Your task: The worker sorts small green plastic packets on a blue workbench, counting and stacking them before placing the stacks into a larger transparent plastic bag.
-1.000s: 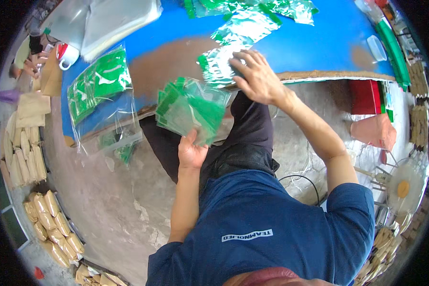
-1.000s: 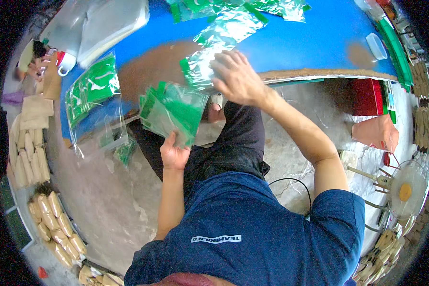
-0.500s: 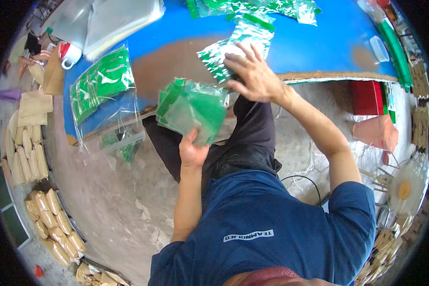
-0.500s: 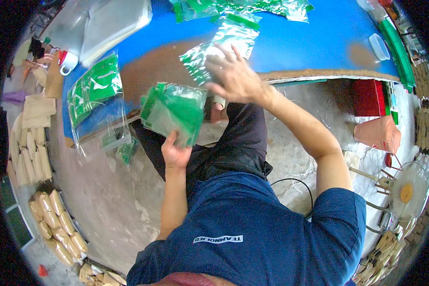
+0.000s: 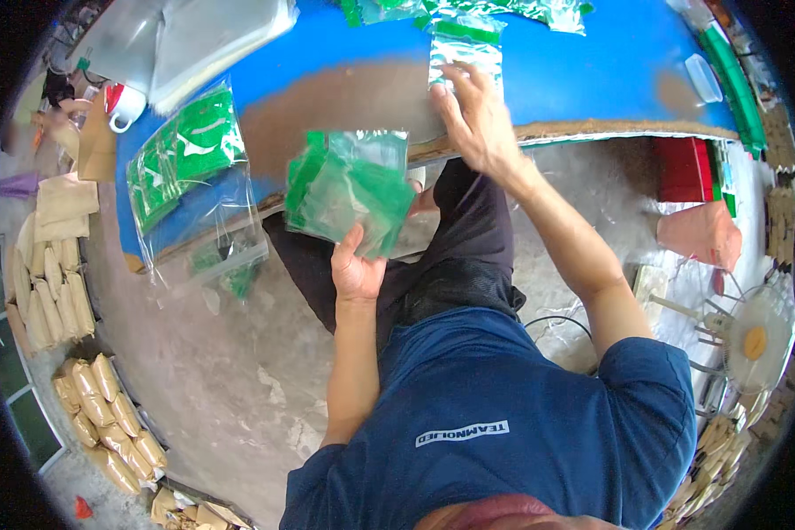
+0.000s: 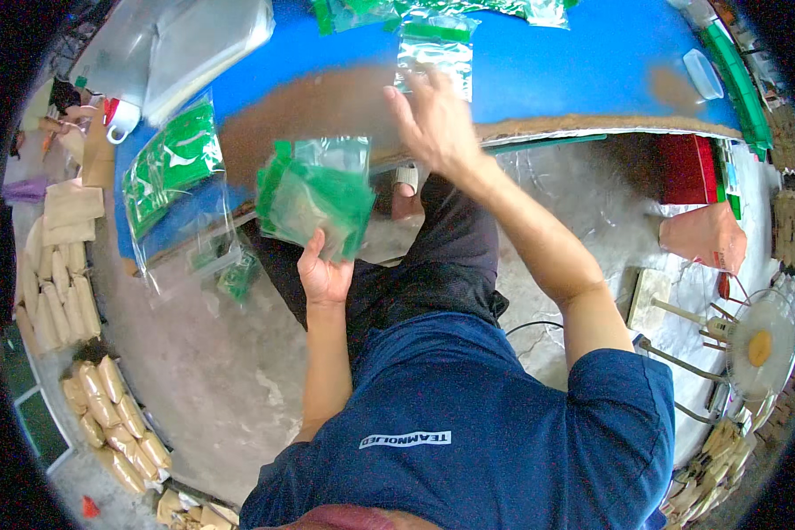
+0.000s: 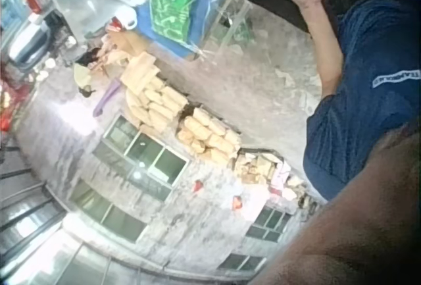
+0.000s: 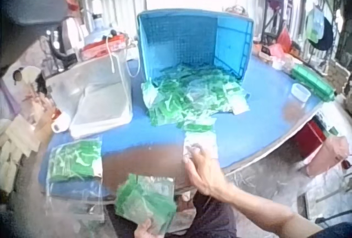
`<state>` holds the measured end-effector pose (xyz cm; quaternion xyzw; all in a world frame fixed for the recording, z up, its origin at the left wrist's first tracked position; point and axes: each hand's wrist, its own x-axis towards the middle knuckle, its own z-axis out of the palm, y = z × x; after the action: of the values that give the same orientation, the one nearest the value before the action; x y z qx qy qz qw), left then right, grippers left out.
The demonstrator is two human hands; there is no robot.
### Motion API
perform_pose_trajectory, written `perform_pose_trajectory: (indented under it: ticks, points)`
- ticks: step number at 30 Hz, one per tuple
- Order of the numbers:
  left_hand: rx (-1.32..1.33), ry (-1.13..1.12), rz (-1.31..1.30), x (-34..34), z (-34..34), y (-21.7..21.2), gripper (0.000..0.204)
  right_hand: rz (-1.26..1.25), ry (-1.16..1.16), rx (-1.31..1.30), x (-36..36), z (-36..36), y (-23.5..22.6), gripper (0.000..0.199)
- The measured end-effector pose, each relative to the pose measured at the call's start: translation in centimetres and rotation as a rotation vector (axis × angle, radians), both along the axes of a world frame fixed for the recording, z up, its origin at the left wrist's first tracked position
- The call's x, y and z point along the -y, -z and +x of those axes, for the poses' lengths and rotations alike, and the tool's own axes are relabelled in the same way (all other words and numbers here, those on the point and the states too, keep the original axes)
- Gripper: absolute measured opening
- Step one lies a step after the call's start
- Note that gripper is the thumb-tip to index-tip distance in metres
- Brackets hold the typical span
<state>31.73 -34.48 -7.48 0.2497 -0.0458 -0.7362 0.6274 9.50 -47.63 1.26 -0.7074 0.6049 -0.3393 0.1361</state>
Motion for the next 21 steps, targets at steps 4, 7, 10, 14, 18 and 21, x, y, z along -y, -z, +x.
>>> perform_pose_trajectory:
  ticks: [4,7,10,14,18,21]
  points:
    - [-0.076,0.052,0.003,-0.6,1.5,1.7,0.056,-0.138,-0.050,-0.454,-1.5,-0.6,2.1,0.041]
    - [0.006,0.029,-0.060,-0.6,1.6,1.6,0.057,-0.094,-0.574,-0.086,-2.5,1.4,1.7,0.040]
    - [0.174,0.005,-0.034,-0.1,1.3,0.5,0.056,0.213,-0.419,0.053,0.7,0.1,-0.7,0.040]
    - [0.058,0.057,-0.042,-0.5,2.1,2.2,0.056,-0.130,0.044,-0.522,10.2,-7.7,2.8,0.055]
    - [-0.133,0.078,-0.133,-1.4,2.8,2.3,0.059,-0.164,-0.370,-0.251,4.0,-1.1,2.3,0.044]
    - [-0.091,0.006,-0.076,-1.2,3.5,2.3,0.061,0.073,-0.737,-0.135,2.2,3.8,-0.5,0.030]
